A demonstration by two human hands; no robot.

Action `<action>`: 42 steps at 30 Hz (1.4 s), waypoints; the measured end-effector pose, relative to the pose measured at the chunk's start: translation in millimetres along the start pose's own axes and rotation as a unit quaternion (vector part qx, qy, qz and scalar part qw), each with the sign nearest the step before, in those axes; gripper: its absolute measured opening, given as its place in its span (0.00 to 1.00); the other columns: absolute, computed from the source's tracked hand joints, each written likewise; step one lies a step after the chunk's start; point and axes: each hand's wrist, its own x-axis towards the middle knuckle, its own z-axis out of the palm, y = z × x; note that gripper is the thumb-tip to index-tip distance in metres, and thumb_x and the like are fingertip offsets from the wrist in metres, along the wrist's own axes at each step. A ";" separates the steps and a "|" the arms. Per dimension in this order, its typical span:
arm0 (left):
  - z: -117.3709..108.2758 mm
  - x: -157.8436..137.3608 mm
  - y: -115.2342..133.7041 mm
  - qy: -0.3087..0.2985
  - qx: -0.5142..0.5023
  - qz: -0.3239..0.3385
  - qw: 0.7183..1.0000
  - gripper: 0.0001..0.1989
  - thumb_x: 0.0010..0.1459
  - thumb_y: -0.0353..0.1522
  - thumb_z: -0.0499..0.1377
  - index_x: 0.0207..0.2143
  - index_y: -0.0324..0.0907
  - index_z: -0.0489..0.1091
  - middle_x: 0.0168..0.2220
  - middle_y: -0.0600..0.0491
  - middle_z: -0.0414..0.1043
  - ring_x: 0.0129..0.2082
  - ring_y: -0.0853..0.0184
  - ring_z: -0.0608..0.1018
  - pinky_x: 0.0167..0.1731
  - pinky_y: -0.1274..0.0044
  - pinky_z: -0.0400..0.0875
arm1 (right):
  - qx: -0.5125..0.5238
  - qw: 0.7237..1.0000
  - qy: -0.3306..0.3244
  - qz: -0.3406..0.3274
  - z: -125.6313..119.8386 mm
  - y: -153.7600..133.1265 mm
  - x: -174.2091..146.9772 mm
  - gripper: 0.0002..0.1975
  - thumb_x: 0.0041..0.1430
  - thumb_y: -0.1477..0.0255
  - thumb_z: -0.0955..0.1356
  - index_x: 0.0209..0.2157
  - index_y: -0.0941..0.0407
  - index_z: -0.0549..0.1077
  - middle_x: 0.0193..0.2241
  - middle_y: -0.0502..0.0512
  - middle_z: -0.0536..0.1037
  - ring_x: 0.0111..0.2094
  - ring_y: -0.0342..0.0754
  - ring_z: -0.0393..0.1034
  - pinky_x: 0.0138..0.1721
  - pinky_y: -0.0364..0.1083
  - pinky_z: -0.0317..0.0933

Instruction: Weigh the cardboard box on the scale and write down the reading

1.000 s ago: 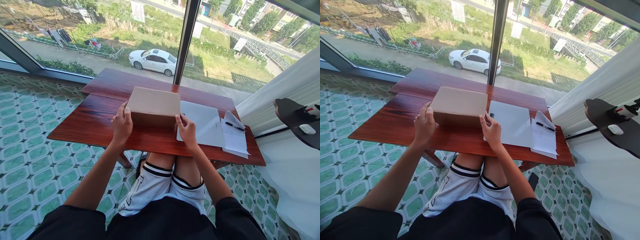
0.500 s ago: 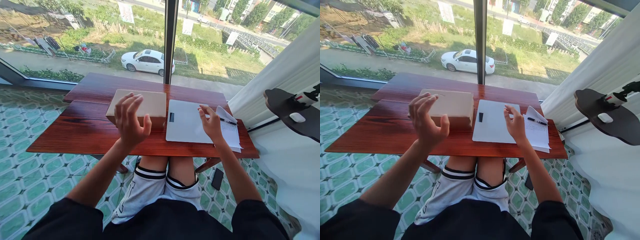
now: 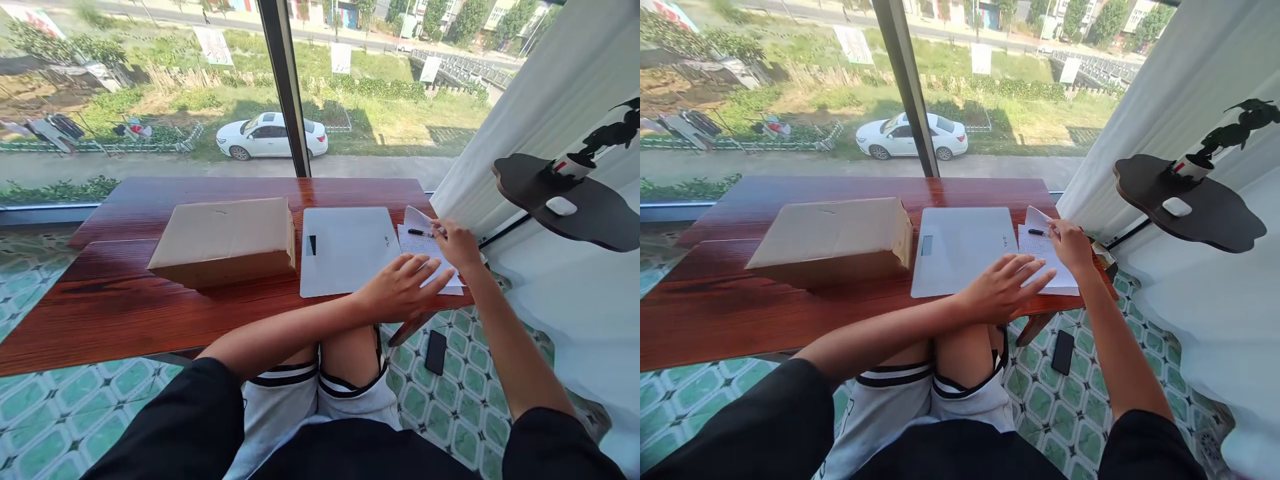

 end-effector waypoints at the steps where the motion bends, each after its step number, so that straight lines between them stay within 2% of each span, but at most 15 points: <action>1: 9.7 6.7 7.6 -0.027 -0.009 0.012 1.000 0.30 0.68 0.36 0.45 0.70 0.36 0.53 0.66 0.40 0.61 0.62 0.56 0.67 0.59 0.67 0.62 | -0.021 1.000 -0.013 0.000 2.3 5.2 -2.0 0.16 0.68 0.70 0.64 0.54 0.56 0.76 0.50 0.57 0.79 0.49 0.56 0.73 0.50 0.52 0.65; 4: 39.5 21.7 28.9 -0.068 -0.016 0.021 0.997 0.30 0.68 0.35 0.44 0.69 0.33 0.54 0.67 0.39 0.59 0.63 0.56 0.67 0.58 0.67 0.63 | -0.079 0.996 -0.047 0.004 10.1 14.8 -8.7 0.17 0.69 0.71 0.64 0.56 0.54 0.75 0.51 0.57 0.78 0.55 0.57 0.70 0.49 0.52 0.64; 10: 81.9 30.7 57.7 -0.058 0.000 0.018 0.998 0.28 0.68 0.33 0.42 0.66 0.29 0.58 0.67 0.34 0.59 0.57 0.58 0.72 0.47 0.71 0.66 | -0.146 0.987 -0.064 0.010 25.8 21.6 -16.9 0.21 0.70 0.71 0.64 0.61 0.56 0.72 0.52 0.60 0.77 0.54 0.56 0.68 0.38 0.51 0.61; 13: 89.9 27.9 62.3 -0.078 -0.007 0.027 0.997 0.29 0.68 0.34 0.43 0.67 0.28 0.57 0.66 0.32 0.60 0.55 0.58 0.72 0.47 0.70 0.66 | -0.171 0.983 -0.059 0.000 29.5 21.4 -16.2 0.20 0.70 0.72 0.64 0.61 0.55 0.72 0.52 0.59 0.76 0.53 0.56 0.66 0.35 0.51 0.60; 16: 92.5 24.1 63.2 -0.086 -0.027 0.039 0.995 0.29 0.68 0.34 0.44 0.67 0.28 0.57 0.63 0.32 0.63 0.54 0.57 0.73 0.47 0.69 0.67 | -0.181 0.981 -0.063 -0.010 31.2 20.4 -13.9 0.14 0.69 0.72 0.65 0.52 0.54 0.77 0.50 0.58 0.75 0.51 0.54 0.66 0.34 0.50 0.58; 20: 94.3 20.5 65.3 -0.073 -0.050 0.051 0.995 0.28 0.67 0.33 0.44 0.66 0.29 0.58 0.57 0.35 0.70 0.51 0.59 0.74 0.43 0.70 0.67 | -0.174 0.983 -0.049 -0.015 32.5 22.1 -11.9 0.09 0.69 0.71 0.66 0.46 0.55 0.76 0.47 0.58 0.74 0.49 0.51 0.68 0.32 0.48 0.57; 24: 99.1 17.1 70.8 -0.054 -0.036 0.047 0.997 0.27 0.66 0.32 0.44 0.64 0.31 0.61 0.55 0.37 0.71 0.50 0.58 0.75 0.45 0.68 0.67 | -0.157 0.987 -0.026 -0.039 34.1 30.4 -11.9 0.10 0.72 0.70 0.61 0.47 0.58 0.71 0.46 0.61 0.74 0.47 0.52 0.69 0.39 0.47 0.61; 27: 102.2 14.6 74.0 -0.046 -0.027 0.047 0.997 0.26 0.66 0.33 0.45 0.64 0.32 0.61 0.55 0.36 0.71 0.51 0.57 0.75 0.46 0.67 0.67 | -0.066 0.995 0.062 -0.028 38.1 41.0 -13.6 0.15 0.73 0.68 0.55 0.48 0.60 0.67 0.46 0.67 0.73 0.48 0.55 0.70 0.48 0.51 0.65; 30: 104.2 12.9 75.6 -0.042 -0.016 0.050 0.998 0.26 0.66 0.34 0.46 0.63 0.34 0.62 0.56 0.35 0.70 0.51 0.57 0.75 0.46 0.67 0.67 | 0.061 0.985 0.158 0.017 42.1 47.5 -17.3 0.16 0.70 0.60 0.57 0.44 0.58 0.63 0.42 0.69 0.74 0.41 0.55 0.72 0.42 0.52 0.67; 33: 106.7 12.3 76.9 -0.023 -0.006 0.046 0.999 0.25 0.65 0.33 0.46 0.61 0.35 0.63 0.56 0.36 0.72 0.51 0.56 0.76 0.45 0.67 0.68 | 0.111 0.962 0.243 0.059 42.1 43.6 -22.5 0.16 0.64 0.55 0.60 0.33 0.54 0.59 0.30 0.59 0.70 0.28 0.48 0.65 0.32 0.49 0.64; 35: 108.6 12.5 77.6 -0.011 -0.003 0.041 0.999 0.24 0.65 0.33 0.46 0.60 0.35 0.64 0.54 0.37 0.72 0.50 0.56 0.76 0.43 0.68 0.69 | 0.144 0.951 0.264 0.075 39.9 37.4 -25.9 0.18 0.63 0.55 0.63 0.28 0.53 0.56 0.23 0.50 0.63 0.23 0.44 0.60 0.29 0.47 0.60; 37: 109.9 13.0 77.9 -0.005 -0.003 0.039 0.999 0.24 0.65 0.33 0.45 0.60 0.34 0.64 0.54 0.36 0.72 0.50 0.56 0.76 0.42 0.68 0.69 | 0.240 0.938 0.235 0.085 37.3 31.7 -28.5 0.19 0.62 0.56 0.65 0.27 0.53 0.54 0.19 0.45 0.58 0.20 0.43 0.59 0.26 0.45 0.58; 38: 110.1 13.3 77.8 -0.006 -0.003 0.041 0.999 0.24 0.65 0.33 0.45 0.60 0.34 0.64 0.54 0.36 0.72 0.50 0.56 0.76 0.42 0.68 0.69 | 0.305 0.926 0.206 0.089 36.0 29.6 -29.2 0.18 0.62 0.57 0.65 0.29 0.53 0.56 0.18 0.44 0.58 0.19 0.43 0.60 0.24 0.45 0.58; 40: 110.0 14.0 77.1 -0.018 0.001 0.049 0.999 0.24 0.65 0.33 0.45 0.60 0.34 0.64 0.55 0.35 0.71 0.50 0.55 0.76 0.42 0.68 0.69 | 0.422 0.893 0.127 0.092 33.7 26.9 -29.9 0.15 0.63 0.56 0.63 0.37 0.54 0.62 0.21 0.47 0.68 0.21 0.45 0.66 0.22 0.43 0.60; 42: 109.4 14.6 76.3 -0.032 0.007 0.058 0.998 0.24 0.66 0.33 0.45 0.61 0.33 0.63 0.55 0.34 0.71 0.50 0.55 0.75 0.41 0.68 0.69 | 0.473 0.874 0.045 0.100 32.2 25.4 -29.8 0.21 0.65 0.53 0.60 0.47 0.55 0.68 0.32 0.54 0.78 0.28 0.47 0.74 0.23 0.44 0.65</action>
